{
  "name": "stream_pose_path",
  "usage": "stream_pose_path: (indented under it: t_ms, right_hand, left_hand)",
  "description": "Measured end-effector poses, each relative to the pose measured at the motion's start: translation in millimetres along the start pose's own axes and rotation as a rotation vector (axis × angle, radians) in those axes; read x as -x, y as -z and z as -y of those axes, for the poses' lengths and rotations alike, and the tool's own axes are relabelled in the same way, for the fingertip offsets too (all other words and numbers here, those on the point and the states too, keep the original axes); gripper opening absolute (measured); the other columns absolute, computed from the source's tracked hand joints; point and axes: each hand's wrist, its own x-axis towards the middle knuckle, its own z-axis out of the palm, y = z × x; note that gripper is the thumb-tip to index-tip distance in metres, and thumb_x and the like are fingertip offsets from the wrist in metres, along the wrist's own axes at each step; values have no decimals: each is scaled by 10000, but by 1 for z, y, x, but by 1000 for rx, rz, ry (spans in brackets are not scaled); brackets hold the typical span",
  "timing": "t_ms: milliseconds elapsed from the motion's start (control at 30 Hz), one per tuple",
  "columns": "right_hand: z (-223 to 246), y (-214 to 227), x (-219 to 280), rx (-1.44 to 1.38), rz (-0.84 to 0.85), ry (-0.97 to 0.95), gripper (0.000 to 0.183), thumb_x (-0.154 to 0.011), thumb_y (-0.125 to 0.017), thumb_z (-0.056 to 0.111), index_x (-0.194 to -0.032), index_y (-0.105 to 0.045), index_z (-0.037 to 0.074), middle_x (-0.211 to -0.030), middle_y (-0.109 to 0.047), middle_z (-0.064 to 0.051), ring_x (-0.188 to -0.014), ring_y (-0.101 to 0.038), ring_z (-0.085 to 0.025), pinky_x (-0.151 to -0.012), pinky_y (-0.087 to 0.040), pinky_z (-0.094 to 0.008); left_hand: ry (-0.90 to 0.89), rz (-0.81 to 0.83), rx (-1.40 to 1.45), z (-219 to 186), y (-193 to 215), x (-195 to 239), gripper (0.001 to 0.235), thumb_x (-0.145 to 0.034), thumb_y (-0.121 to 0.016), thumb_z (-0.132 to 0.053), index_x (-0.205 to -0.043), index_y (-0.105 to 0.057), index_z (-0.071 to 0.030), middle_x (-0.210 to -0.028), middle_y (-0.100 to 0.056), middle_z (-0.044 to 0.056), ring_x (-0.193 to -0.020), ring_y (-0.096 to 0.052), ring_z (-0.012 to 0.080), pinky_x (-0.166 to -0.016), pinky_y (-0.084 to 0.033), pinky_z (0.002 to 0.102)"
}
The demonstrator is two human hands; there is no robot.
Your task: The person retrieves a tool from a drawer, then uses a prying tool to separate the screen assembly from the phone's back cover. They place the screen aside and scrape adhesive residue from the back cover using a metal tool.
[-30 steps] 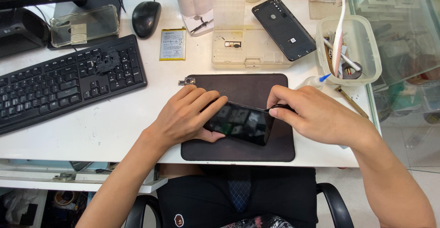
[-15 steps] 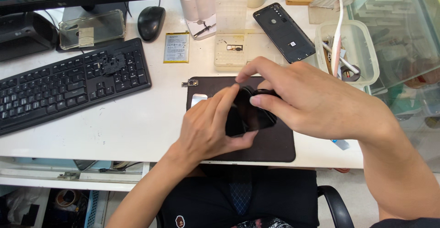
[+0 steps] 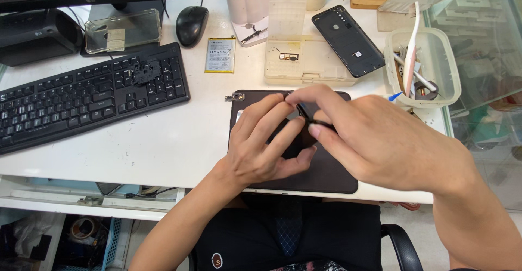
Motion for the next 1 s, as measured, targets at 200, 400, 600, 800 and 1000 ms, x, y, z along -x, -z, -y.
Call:
stream_pose_path:
  t_ms: [200,400,600,800,1000]
  right_hand:
    - [-8,-4,7,23,69,-80,556,-900,-596,142,-1432,-434,115,-591,-682,-92,-449,-649,-282,-421,-453,-405]
    - [-14,-11,7,-37,89,-58,609,-899,-593,126,-1477,-403,118,-602,-690,-111,-484,-672,-291,-446,-474,-425]
    - [-19,-38,21,-77,-209,179,498,-889,-626,19,-1359,-462,-4,-765,-725,-126,-634,-737,-277,-511,-557,-367]
    - [-23,-85,36,69,-440,250,304,-887,-693,-2,-1158,-568,-58,-890,-735,-152,-738,-733,-309,-589,-570,-365]
    - [-39,-101,40,159,-354,208,175,-800,-697,-6,-968,-652,-21,-662,-641,-113,-575,-666,-272,-502,-511,-395]
  left_hand:
    - [-122,83,76,12,14,-7,469,-872,-894,-223,-1233,-648,-52,-1269,-590,119,-1223,-618,319,-1061,-510,536]
    - [-35,40,257,10,10,-11,408,-851,-898,-97,-1149,-637,1,-1230,-616,149,-1194,-650,343,-1124,-542,545]
    - [102,-27,261,-3,15,-10,348,-776,-859,-83,-997,-604,5,-1214,-632,195,-1199,-660,405,-1014,-578,494]
    - [224,0,266,-18,28,-10,330,-817,-869,-115,-934,-580,-6,-1254,-606,205,-1267,-647,403,-1003,-621,449]
    - [242,-2,202,-23,31,-14,218,-819,-795,-96,-875,-602,-11,-1187,-650,183,-1293,-620,395,-1127,-549,532]
